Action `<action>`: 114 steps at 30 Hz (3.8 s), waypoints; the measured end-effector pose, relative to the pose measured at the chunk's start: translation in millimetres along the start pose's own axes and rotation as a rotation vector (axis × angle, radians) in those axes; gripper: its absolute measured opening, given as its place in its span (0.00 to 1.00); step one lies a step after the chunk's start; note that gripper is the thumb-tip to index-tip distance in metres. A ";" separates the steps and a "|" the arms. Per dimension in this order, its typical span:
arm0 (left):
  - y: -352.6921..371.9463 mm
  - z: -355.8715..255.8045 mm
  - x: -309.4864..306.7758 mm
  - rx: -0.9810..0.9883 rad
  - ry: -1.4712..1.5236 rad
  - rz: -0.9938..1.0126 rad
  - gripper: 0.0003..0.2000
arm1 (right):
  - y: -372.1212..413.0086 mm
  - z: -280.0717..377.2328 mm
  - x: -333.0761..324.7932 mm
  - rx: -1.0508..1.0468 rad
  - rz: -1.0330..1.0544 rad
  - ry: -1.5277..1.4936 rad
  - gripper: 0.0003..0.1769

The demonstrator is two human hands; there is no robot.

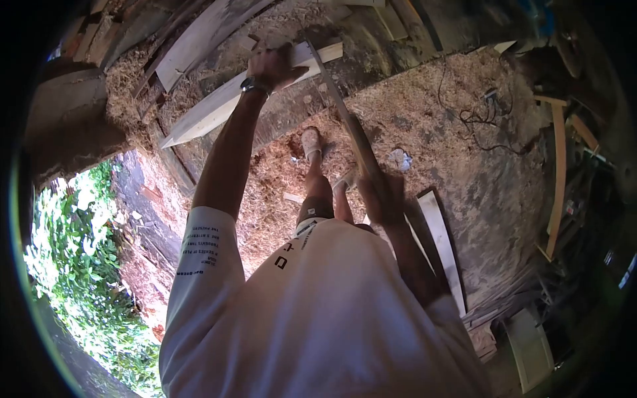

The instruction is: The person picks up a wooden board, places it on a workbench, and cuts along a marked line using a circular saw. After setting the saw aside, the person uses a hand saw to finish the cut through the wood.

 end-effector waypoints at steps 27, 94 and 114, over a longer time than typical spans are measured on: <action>-43.2 26.3 20.6 0.151 0.054 0.014 0.34 | -94.6 -18.1 49.3 0.031 -0.027 -0.254 0.19; 1.5 -16.0 -0.2 0.020 -0.008 -0.045 0.31 | -112.0 -64.4 57.1 0.413 -0.227 -1.364 0.21; 8.1 -23.5 -11.7 0.042 -0.034 -0.106 0.27 | -175.7 -74.0 68.1 0.504 -0.202 -1.563 0.24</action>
Point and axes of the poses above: each hand's wrist, its own y-axis away from the middle knuckle, its own x-axis out of the palm, z = x × y, the point moved 4 cm from there along -y, towards the middle knuckle, and after that the axes turned 7 degrees about -y, right-handed, at the moved point
